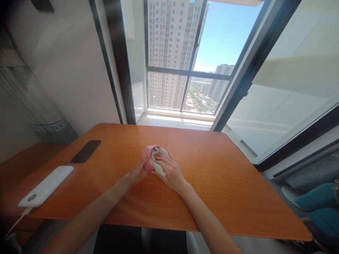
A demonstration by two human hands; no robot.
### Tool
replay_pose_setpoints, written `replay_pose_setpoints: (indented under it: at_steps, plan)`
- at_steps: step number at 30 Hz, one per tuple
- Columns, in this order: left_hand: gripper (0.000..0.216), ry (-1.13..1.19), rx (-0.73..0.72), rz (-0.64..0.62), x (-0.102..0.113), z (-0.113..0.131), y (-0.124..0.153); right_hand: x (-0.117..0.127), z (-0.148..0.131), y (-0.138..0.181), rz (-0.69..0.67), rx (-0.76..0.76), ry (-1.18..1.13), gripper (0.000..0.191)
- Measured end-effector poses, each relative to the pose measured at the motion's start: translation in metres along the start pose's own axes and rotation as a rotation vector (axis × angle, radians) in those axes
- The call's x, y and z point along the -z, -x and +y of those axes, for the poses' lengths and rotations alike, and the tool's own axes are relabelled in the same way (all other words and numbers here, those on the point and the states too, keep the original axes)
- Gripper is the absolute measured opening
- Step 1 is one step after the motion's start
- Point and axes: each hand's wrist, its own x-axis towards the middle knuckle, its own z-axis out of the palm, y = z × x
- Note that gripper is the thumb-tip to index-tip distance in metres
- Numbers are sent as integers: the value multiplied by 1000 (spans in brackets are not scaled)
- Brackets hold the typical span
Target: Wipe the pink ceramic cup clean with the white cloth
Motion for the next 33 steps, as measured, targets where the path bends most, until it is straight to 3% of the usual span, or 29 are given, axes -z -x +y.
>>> replay_pose_setpoints:
  at_steps: [4,8,11,14,17,21,23,25,29,33]
  plan:
    - [70,-137,-106,100,-1,-5,-3,-11,-8,-2,54,-125,-112,16]
    - [91,-348,-257,185,10,-10,-2,-23,-18,0,97,-296,-278,32]
    - [94,-515,-338,144,19,-13,1,-25,-24,2,65,-358,-373,34]
    - [98,-498,-333,84,19,-11,5,-24,-25,3,61,-323,-342,30]
    - [102,-290,-257,44,13,-5,6,-20,-19,7,55,-200,-213,25]
    - [97,115,14,21,10,7,4,-9,-6,11,-84,19,-15,25]
    - [91,188,152,-15,12,12,3,-2,-2,10,-132,104,85,32]
    - [83,191,186,-3,12,14,1,1,-1,8,-141,111,111,36]
    - [75,86,27,120,12,9,-4,-4,-11,4,-98,-45,-26,26]
    - [83,-263,-211,118,17,0,-4,-21,-23,3,27,-248,-294,27]
